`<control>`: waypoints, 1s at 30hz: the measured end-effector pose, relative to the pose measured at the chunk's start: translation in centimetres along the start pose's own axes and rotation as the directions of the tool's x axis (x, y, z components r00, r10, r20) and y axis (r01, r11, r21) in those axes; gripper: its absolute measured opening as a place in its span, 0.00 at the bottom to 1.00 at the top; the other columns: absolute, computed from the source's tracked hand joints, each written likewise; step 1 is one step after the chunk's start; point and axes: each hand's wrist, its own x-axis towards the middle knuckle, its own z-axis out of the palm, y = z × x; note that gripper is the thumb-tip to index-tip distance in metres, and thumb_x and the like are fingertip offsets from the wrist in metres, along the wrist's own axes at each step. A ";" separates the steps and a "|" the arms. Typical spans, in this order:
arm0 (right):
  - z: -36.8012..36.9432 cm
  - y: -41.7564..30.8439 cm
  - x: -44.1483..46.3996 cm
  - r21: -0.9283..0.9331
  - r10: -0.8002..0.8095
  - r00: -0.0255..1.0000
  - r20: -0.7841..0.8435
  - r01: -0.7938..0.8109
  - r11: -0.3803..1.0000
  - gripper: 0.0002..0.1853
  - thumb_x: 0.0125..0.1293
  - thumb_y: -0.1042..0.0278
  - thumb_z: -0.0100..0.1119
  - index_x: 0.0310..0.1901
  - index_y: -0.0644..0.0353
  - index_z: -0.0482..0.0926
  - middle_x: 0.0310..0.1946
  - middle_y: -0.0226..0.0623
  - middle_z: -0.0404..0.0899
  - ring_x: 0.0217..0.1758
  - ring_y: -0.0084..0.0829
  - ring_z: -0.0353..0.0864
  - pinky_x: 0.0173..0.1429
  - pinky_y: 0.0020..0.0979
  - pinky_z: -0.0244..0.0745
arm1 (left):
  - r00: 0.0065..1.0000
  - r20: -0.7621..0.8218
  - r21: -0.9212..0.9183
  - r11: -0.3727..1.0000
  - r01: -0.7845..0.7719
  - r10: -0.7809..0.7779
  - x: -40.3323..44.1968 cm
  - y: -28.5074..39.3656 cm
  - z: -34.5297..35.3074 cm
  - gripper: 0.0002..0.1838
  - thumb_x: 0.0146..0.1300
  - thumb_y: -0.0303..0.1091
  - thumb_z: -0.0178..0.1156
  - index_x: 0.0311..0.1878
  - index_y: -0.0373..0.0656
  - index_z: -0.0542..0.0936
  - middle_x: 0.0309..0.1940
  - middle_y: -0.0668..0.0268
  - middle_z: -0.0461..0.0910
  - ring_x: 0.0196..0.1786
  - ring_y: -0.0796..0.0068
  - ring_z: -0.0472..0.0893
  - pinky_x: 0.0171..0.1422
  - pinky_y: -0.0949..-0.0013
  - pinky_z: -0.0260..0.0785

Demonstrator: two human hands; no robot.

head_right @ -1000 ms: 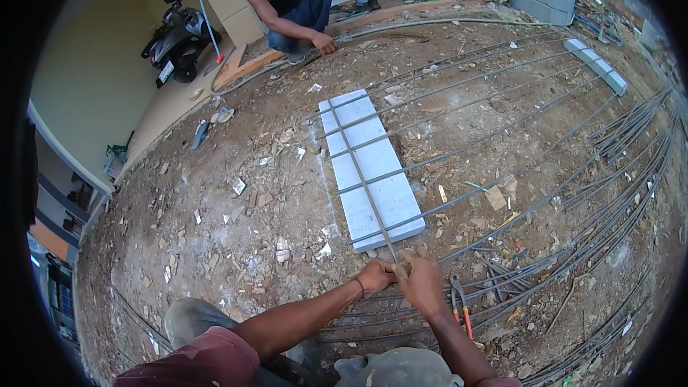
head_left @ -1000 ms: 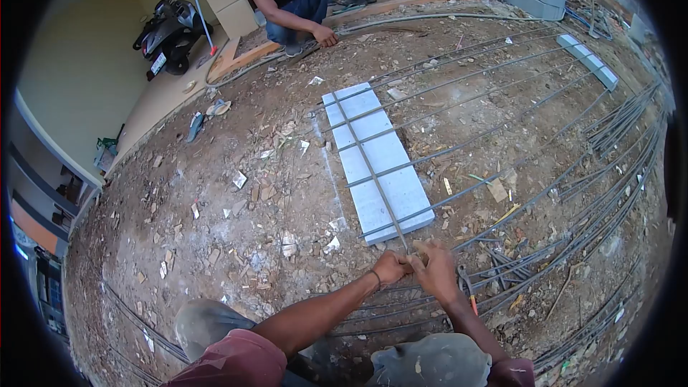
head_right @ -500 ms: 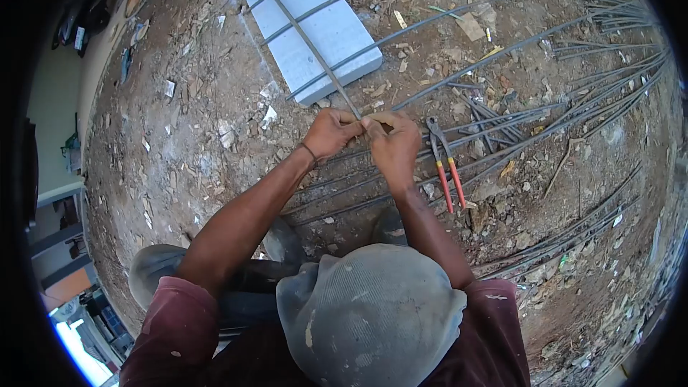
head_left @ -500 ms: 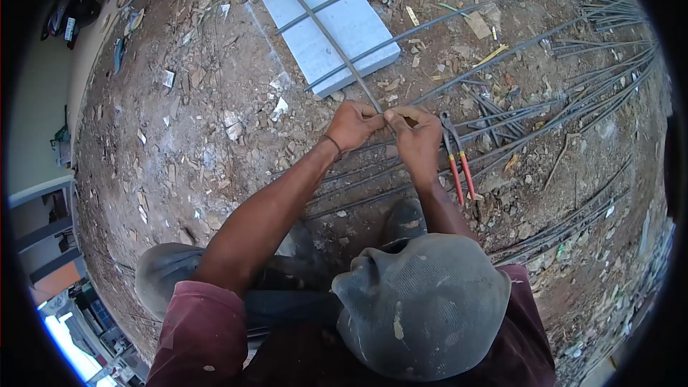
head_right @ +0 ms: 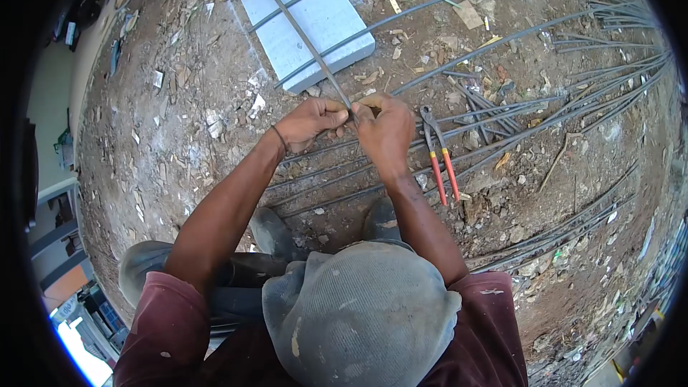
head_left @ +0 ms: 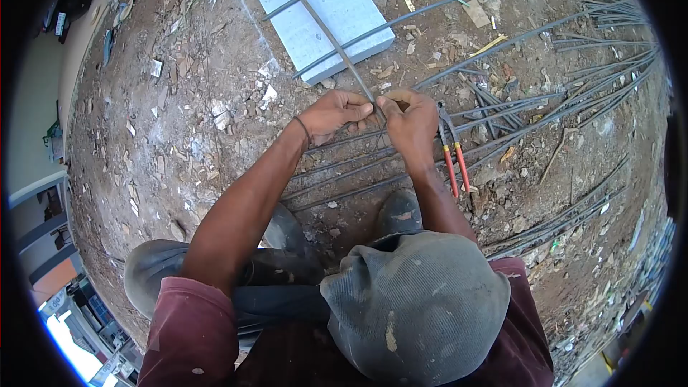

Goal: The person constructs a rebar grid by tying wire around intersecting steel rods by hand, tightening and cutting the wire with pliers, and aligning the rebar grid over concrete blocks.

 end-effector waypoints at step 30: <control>0.1 -0.3 -1.7 -0.141 -0.221 0.975 -0.015 0.217 0.966 0.05 0.63 0.74 0.66 0.32 0.63 0.79 0.32 0.47 0.80 0.38 0.51 0.81 0.44 0.48 0.71 | 0.799 -0.439 0.649 0.760 -0.032 0.410 0.4 -2.1 3.6 0.11 0.56 0.31 0.76 0.36 0.35 0.84 0.28 0.61 0.86 0.31 0.78 0.84 0.37 0.67 0.76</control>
